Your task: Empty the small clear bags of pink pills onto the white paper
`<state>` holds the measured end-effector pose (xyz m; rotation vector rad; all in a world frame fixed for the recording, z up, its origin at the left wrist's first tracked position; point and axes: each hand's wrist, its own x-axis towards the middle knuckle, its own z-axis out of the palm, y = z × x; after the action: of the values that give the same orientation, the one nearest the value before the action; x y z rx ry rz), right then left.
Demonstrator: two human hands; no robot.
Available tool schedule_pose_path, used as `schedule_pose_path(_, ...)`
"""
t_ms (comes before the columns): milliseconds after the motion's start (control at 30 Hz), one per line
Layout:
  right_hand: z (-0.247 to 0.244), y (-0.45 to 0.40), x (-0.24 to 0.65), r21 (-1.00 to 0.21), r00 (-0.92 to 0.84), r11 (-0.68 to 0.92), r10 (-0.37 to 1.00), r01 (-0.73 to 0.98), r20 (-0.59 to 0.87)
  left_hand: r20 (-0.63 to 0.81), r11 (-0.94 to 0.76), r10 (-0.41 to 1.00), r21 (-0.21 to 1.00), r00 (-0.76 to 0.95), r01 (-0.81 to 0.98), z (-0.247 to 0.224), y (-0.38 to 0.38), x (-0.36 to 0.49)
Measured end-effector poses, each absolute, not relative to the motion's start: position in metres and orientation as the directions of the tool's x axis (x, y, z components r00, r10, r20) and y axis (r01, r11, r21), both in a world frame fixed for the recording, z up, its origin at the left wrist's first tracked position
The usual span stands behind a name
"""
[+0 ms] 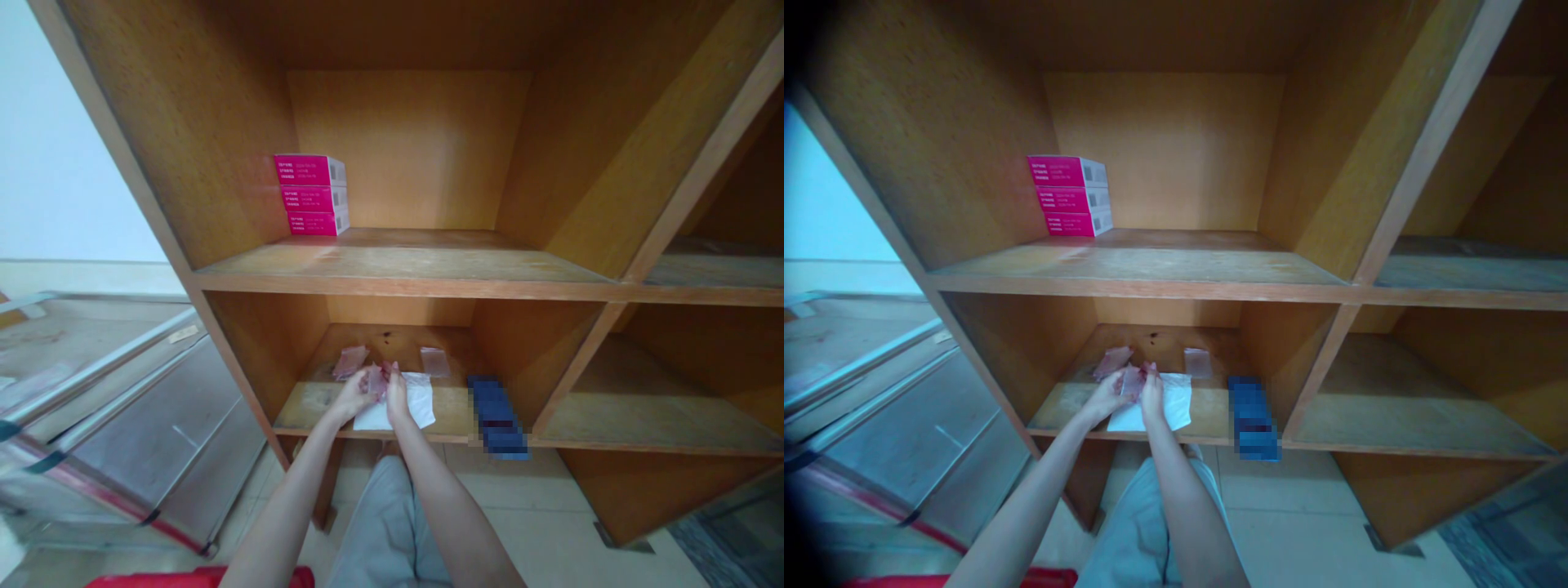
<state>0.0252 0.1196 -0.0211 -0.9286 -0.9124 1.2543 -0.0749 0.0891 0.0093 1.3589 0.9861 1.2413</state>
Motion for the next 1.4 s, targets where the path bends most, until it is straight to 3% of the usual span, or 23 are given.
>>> schedule_pose_path(367, -0.023, 0.121, 0.024, -0.923, 0.108, 0.088, 0.993, -0.373, 0.051, 0.171, -0.169, 0.979, 0.985, 0.111, -0.023, 0.016, 0.087, -0.081)
schedule_pose_path(733, -0.019, 0.118, 0.022, -0.892, 0.158, 0.156, 0.983, -0.424, 0.097, 0.109, -0.117, 0.993, 0.892, -0.042, -0.437, 0.003, 0.072, -0.101)
schedule_pose_path(1100, -0.001, 0.111, 0.026, -0.823, 0.181, 0.34, 0.94, -0.455, 0.288, 0.06, -0.055, 0.998, 0.785, -0.013, -0.618, 0.001, 0.07, -0.105)
schedule_pose_path(1400, 0.001, 0.126, 0.051, -0.894, 0.217, 0.227, 0.964, -0.386, 0.152, 0.05, -0.023, 0.998, 0.782, 0.026, -0.623, 0.003, 0.068, -0.106)
